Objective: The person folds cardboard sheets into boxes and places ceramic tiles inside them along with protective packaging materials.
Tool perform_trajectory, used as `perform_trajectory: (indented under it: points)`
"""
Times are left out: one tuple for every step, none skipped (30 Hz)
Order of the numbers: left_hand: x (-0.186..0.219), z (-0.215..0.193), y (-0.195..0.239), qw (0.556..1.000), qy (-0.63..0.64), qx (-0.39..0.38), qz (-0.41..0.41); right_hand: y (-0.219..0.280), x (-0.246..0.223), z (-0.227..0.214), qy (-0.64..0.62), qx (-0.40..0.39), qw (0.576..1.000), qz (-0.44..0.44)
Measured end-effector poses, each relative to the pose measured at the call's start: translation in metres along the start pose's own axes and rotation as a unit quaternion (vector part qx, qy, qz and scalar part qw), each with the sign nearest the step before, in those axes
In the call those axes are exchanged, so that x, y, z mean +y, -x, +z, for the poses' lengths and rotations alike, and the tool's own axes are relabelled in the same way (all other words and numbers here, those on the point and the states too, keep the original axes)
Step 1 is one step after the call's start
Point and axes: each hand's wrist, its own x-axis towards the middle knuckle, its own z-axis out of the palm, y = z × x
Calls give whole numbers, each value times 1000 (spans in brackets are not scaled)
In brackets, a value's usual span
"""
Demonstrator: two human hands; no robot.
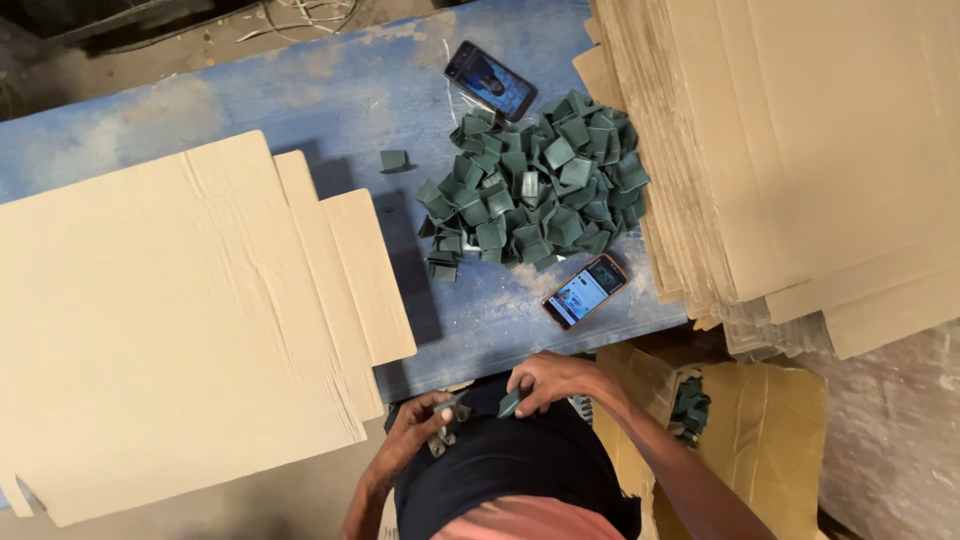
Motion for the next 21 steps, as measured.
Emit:
perform_trajectory:
  points:
    - [-2,1,5,999,29,46,0,0,1,0,-18,17,1000,6]
    - [-4,2,9,994,59,91,0,-1,3,1,-36,35,999,12]
    - [-6,2,13,994,62,95,2,-2,6,1,-32,31,999,12]
    - [-8,2,19,987,79,140,11,-3,9,4,-61,44,997,-4]
    - [-10,2,24,978,96,184,19,-3,13,6,-89,58,994,-19]
    - [-25,-3,27,977,99,186,19,-6,18,8,-88,55,994,-18]
    - [-40,-7,30,964,113,239,9,-9,24,10,-122,87,988,-35]
    - [-53,-14,34,949,123,289,-3,-13,29,15,-158,121,978,-54]
    - [-76,-22,38,949,121,290,-5,-18,33,18,-161,120,978,-54]
    - [-97,-30,39,934,78,347,-18,-21,38,21,-186,120,974,-41]
    - [-119,-39,40,914,35,403,-30,-24,42,25,-211,120,970,-28]
    - [-122,-43,43,915,34,400,-30,-28,48,26,-212,123,969,-27]
    - [-125,-47,46,897,61,438,-20,-32,53,28,-197,117,972,-42]
    - [-131,-48,51,875,89,476,-10,-34,59,32,-182,110,976,-56]
    - [-131,-51,57,876,90,474,-11,-33,53,32,-182,112,975,-54]
    - [-130,-55,62,853,68,517,-28,-31,46,32,-166,118,977,-57]
    - [-130,-59,69,827,47,558,-44,-30,39,32,-149,125,979,-60]
    - [-133,-69,72,828,48,557,-40,-31,33,31,-146,128,979,-61]
    - [-135,-80,76,798,-116,591,7,-33,27,31,-123,137,982,-45]
    - [-140,-89,83,742,-275,609,54,-35,21,32,-99,143,984,-29]
    - [-132,-98,82,741,-273,611,56,-38,17,37,-95,143,985,-29]
